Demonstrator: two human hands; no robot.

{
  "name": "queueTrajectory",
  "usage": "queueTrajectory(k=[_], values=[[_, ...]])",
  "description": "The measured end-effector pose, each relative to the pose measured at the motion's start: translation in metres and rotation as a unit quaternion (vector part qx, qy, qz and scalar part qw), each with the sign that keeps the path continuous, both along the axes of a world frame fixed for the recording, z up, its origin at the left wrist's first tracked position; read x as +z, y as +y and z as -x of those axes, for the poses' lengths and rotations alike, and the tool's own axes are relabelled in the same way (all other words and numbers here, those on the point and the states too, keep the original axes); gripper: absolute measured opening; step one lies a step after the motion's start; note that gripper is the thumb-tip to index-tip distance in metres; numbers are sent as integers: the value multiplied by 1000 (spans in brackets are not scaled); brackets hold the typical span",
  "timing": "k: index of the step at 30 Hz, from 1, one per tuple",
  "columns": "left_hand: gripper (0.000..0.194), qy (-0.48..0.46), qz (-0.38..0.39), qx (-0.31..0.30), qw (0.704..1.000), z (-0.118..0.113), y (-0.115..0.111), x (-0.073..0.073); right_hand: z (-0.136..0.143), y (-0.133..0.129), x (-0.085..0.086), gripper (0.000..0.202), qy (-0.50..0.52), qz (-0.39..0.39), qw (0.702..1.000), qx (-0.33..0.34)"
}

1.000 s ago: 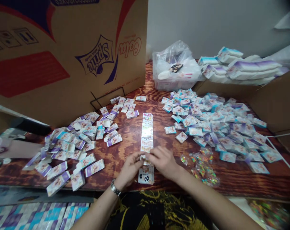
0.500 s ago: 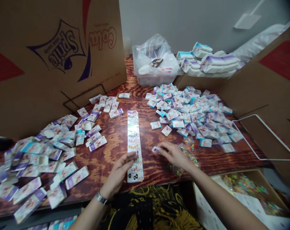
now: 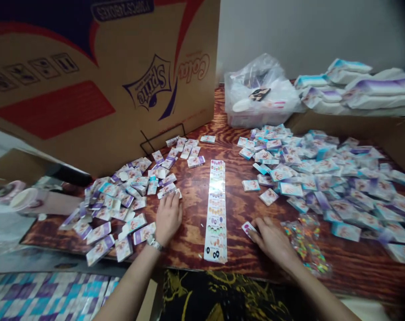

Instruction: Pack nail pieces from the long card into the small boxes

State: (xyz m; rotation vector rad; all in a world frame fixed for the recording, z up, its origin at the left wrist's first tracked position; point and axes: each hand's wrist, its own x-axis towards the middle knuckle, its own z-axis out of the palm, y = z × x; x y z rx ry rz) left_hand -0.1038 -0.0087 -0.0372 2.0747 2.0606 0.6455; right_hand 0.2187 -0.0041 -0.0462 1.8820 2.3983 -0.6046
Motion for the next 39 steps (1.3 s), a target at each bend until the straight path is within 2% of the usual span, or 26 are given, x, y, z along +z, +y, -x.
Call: queueTrajectory(k=[3, 6, 8, 11, 14, 15, 17, 20, 23, 25, 27, 29, 31, 32, 33, 35, 37, 39], values=[[44, 142, 16, -26, 989, 16, 5, -7, 2, 0, 0, 18, -3, 9, 1000, 29], [48, 196, 35, -37, 979, 5, -4, -15, 5, -3, -2, 16, 28, 7, 999, 45], [45, 199, 45, -39, 978, -10, -13, -15, 5, -5, -2, 17, 66, 6, 997, 31], [40, 155, 85, -33, 984, -24, -17, -7, 3, -3, 2, 24, 108, 6, 994, -1], [39, 113, 131, -12, 985, -17, -10, 8, 2, 3, 13, 25, 131, 18, 991, -3], [41, 107, 141, -21, 984, -12, -6, 13, 2, 5, 17, 25, 142, 20, 990, 0], [55, 119, 155, -93, 976, -1, -1, 22, 6, 8, 26, 24, 174, 15, 985, 13], [78, 170, 170, -233, 942, 5, 2, 27, 18, 9, 39, 21, 230, 1, 972, 37], [75, 194, 182, -323, 908, 3, 4, 24, 31, 8, 46, 18, 266, -1, 962, 62], [63, 174, 192, -345, 902, 3, 7, 21, 38, 8, 49, 15, 281, -7, 956, 79], [50, 120, 199, -336, 913, 4, 9, 20, 43, 8, 50, 12, 290, -18, 953, 90], [42, 16, 209, -299, 931, 7, 9, 23, 46, 8, 52, 9, 300, -35, 947, 107], [40, -152, 248, -248, 924, 6, 5, 28, 49, 8, 54, 10, 315, -70, 937, 137], [39, -255, 281, -217, 899, 4, 1, 30, 51, 9, 54, 13, 322, -97, 929, 155], [38, -358, 322, -183, 857, 0, -3, 32, 53, 10, 54, 15, 326, -130, 920, 174], [44, -537, 388, -97, 743, -10, -13, 31, 57, 13, 54, 18, 318, -202, 902, 210], [48, -649, 421, -34, 633, -21, -22, 26, 61, 16, 53, 20, 288, -264, 886, 251], [48, -716, 430, -5, 550, -30, -27, 22, 62, 18, 54, 21, 244, -311, 869, 298]])
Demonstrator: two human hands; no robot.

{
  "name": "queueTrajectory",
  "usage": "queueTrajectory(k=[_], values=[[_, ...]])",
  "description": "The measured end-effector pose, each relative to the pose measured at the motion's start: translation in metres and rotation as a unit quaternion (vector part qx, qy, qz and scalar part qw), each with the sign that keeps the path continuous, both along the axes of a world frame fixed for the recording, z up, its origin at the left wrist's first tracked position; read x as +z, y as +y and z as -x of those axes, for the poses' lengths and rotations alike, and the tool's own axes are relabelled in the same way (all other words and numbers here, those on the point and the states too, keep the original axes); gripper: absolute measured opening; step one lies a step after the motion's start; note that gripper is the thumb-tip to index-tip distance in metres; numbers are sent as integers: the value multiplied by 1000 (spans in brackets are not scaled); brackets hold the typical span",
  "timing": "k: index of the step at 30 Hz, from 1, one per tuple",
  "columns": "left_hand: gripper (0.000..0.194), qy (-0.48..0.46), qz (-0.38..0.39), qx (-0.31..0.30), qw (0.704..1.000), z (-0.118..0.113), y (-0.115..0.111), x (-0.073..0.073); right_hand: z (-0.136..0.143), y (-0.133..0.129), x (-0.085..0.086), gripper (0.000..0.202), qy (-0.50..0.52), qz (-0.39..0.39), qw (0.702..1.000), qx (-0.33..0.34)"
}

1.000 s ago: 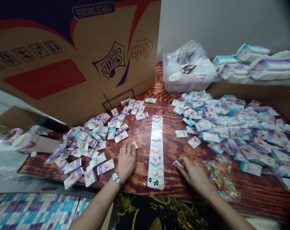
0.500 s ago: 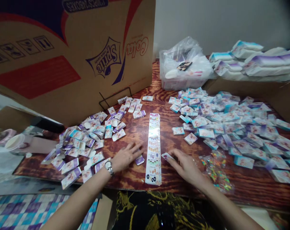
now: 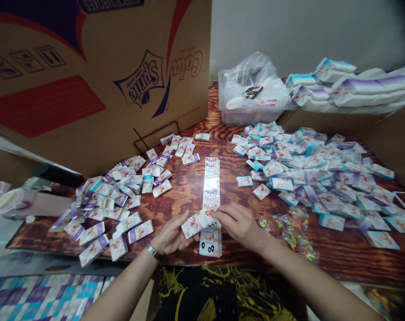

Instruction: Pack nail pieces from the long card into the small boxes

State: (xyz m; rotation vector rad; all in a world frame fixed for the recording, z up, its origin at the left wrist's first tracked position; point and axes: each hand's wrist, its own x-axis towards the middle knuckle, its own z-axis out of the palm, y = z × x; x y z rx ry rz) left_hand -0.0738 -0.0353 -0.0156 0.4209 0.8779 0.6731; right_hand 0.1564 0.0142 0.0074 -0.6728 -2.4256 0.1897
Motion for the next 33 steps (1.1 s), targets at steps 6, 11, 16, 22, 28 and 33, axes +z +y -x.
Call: queueTrajectory(k=[6, 11, 16, 22, 28, 33], values=[[48, -86, 59, 18, 994, -10, -1, -4, -5, 1, 8, 22, -79, -131, 986, 68], [45, -48, 38, 5, 998, -17, 0, 3, -5, 0, 11, 25, -65, -64, 989, 117], [47, 36, -9, -2, 999, -22, 4, 11, 4, -5, 17, 26, 48, 242, 967, 55], [40, 340, -253, -27, 905, -29, -1, 17, 13, -9, 0, 13, 145, 373, 908, -122], [57, 602, -491, -80, 624, -43, -21, 3, 22, -16, -26, 17, 237, 438, 846, -193], [51, 643, -509, -58, 569, -50, -19, -10, 32, -23, -30, 17, 318, 478, 799, -177]])
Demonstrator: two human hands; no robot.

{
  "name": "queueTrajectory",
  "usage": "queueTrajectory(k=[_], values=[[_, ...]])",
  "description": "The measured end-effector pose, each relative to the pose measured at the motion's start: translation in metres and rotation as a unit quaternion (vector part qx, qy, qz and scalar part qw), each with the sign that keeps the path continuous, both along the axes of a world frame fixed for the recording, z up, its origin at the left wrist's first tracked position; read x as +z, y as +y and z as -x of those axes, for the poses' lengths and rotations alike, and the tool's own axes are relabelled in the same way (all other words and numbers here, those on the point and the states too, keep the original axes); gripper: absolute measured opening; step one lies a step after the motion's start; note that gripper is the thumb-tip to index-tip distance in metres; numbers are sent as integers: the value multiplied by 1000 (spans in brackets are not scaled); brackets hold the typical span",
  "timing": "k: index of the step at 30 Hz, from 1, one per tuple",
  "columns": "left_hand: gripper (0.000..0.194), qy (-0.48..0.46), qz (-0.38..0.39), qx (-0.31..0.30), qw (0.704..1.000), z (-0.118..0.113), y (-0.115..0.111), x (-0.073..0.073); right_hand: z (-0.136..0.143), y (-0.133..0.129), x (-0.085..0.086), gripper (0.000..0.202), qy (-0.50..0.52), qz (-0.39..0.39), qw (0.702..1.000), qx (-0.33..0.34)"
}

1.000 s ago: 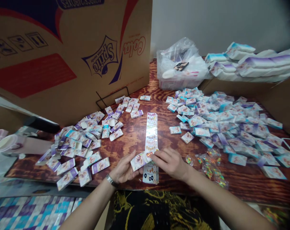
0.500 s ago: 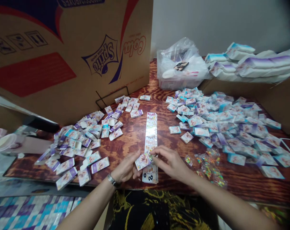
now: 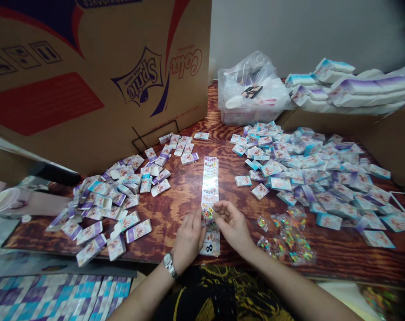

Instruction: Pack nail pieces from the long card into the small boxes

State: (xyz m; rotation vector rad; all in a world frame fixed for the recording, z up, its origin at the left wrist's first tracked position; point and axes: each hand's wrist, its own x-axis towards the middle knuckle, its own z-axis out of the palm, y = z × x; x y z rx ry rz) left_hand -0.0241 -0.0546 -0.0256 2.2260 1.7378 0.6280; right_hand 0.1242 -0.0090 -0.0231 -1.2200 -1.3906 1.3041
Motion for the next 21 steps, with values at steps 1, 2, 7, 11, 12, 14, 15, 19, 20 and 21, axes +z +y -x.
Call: queueTrajectory(k=[1, 2, 7, 11, 12, 14, 15, 19, 20, 21], values=[[53, -11, -4, -7, 1000, 0, 1, 0, 1, -1, 1, 16, 4, 2, 1000, 2], [54, -22, -7, -14, 1000, 0, 3, 0, 2, -3, 2, 15, 3, 2, 1000, 7], [56, -58, -13, -45, 997, 3, 6, 4, -1, -7, 16, 12, -95, -72, 991, 65], [54, -91, -5, -31, 995, 5, 6, 6, -13, -4, 30, 20, -223, -201, 945, 128], [54, -102, -2, -27, 994, 6, 6, 8, -17, -2, 32, 22, -239, -220, 935, 143], [54, -126, 8, -27, 992, 6, 6, 12, -24, 4, 35, 25, -249, -238, 921, 181], [54, -138, 13, -32, 990, 6, 7, 14, -26, 8, 36, 24, -246, -242, 918, 197], [48, -166, 35, -67, 983, 1, 7, 20, -27, 18, 38, 15, -219, -245, 920, 212], [46, -169, 37, -70, 982, 0, 6, 20, -26, 19, 38, 14, -216, -243, 923, 205], [45, -170, 36, -70, 982, -1, 6, 20, -25, 19, 37, 15, -214, -238, 927, 194]])
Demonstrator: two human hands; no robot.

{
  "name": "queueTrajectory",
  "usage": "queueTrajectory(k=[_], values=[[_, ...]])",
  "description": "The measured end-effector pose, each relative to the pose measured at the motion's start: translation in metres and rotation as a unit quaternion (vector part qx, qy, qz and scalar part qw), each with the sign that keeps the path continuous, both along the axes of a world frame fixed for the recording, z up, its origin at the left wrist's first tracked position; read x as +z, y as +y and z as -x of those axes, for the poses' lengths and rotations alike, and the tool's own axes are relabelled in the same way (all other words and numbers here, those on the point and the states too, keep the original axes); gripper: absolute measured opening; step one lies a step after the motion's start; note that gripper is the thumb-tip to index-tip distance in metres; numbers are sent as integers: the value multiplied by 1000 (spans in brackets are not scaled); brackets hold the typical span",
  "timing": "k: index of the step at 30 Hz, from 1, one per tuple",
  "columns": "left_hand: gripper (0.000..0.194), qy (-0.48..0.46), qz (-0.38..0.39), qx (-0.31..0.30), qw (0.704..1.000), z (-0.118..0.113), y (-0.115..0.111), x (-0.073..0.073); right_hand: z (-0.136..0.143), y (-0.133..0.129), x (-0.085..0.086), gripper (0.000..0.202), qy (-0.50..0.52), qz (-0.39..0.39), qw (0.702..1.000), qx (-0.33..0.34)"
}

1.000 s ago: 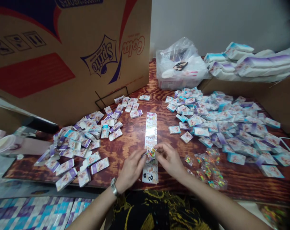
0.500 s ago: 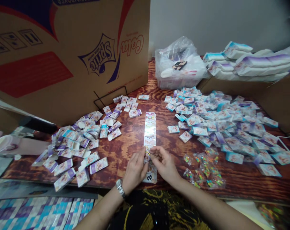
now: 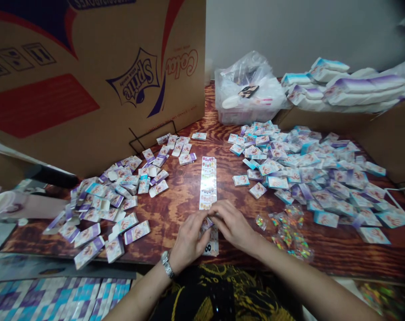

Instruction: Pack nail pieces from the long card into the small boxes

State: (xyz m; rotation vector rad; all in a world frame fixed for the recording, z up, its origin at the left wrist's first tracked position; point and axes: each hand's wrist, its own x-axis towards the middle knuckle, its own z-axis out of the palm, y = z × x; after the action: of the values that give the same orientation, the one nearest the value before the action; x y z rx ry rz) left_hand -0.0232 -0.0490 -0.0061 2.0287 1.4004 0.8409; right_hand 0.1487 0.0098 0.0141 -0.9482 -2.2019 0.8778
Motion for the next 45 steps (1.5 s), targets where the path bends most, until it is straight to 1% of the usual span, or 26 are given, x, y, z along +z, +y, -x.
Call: queueTrajectory(k=[2, 4, 5, 7, 10, 12, 14, 15, 17, 20, 22, 25, 27, 30, 32, 34, 35, 37, 38, 39, 40, 41, 42, 43, 44, 45], values=[[43, 9, -11, 1, 1000, -1, -1, -1, 2, -2, -2, 22, 13, 25, 999, -39], [44, 35, -31, 3, 999, -1, -2, -3, 4, -6, -4, 28, 40, 83, 993, -78], [45, 53, -44, 5, 998, 0, -2, -3, 6, -9, -6, 26, 63, 117, 987, -91], [48, 91, -73, 12, 993, 0, -1, -4, 8, -13, -8, 19, 119, 184, 970, -105], [50, 129, -96, 18, 987, 0, -2, -3, 13, -16, -10, 18, 189, 257, 940, -118], [52, 132, -97, 21, 986, -1, -3, -4, 16, -17, -11, 18, 218, 292, 921, -133], [56, 127, -93, 32, 987, -3, -4, -5, 18, -16, -13, 18, 231, 311, 909, -153], [58, 127, -89, 40, 987, -4, -4, -6, 19, -16, -13, 17, 226, 312, 909, -161], [61, 135, -79, 51, 986, -5, -6, -8, 20, -16, -13, 15, 193, 289, 922, -171], [61, 166, -91, 48, 981, -7, -7, -11, 20, -17, -9, 13, 129, 203, 954, -179], [61, 193, -113, 49, 973, -8, -7, -13, 20, -19, -6, 16, 109, 152, 966, -178], [60, 229, -127, 64, 963, -11, -8, -18, 21, -26, -3, 23, 104, 105, 974, -172], [61, 242, -124, 75, 959, -14, -9, -21, 23, -33, -5, 26, 106, 86, 975, -178], [63, 246, -114, 95, 958, -20, -10, -26, 28, -43, -11, 27, 121, 99, 970, -188], [64, 248, -102, 105, 958, -23, -9, -26, 31, -45, -17, 27, 146, 137, 961, -191], [64, 245, -92, 92, 961, -24, -7, -23, 29, -39, -23, 28, 172, 184, 950, -184], [65, 241, -88, 76, 964, -24, -5, -20, 25, -31, -26, 27, 189, 209, 942, -183], [67, 226, -77, 55, 970, -19, -1, -14, 8, -9, -29, 24, 245, 253, 913, -206], [68, 217, -69, 55, 972, -16, 0, -11, -3, 4, -30, 23, 294, 270, 884, -243], [68, 209, -61, 60, 974, -12, 2, -10, -16, 19, -31, 24, 363, 264, 844, -294], [64, 204, -53, 66, 975, -7, 3, -10, -29, 33, -31, 26, 426, 254, 804, -329], [59, 202, -48, 68, 976, -3, 4, -12, -40, 45, -32, 28, 471, 238, 772, -354], [53, 204, -42, 65, 976, 0, 4, -16, -48, 56, -33, 31, 487, 227, 759, -367], [49, 210, -36, 58, 975, 2, 5, -21, -53, 64, -36, 41, 468, 215, 778, -361], [47, 218, -29, 51, 974, 3, 5, -27, -53, 69, -39, 47, 409, 194, 824, -340], [45, 227, -24, 44, 973, 3, 4, -34, -50, 71, -42, 50, 334, 170, 875, -305]])
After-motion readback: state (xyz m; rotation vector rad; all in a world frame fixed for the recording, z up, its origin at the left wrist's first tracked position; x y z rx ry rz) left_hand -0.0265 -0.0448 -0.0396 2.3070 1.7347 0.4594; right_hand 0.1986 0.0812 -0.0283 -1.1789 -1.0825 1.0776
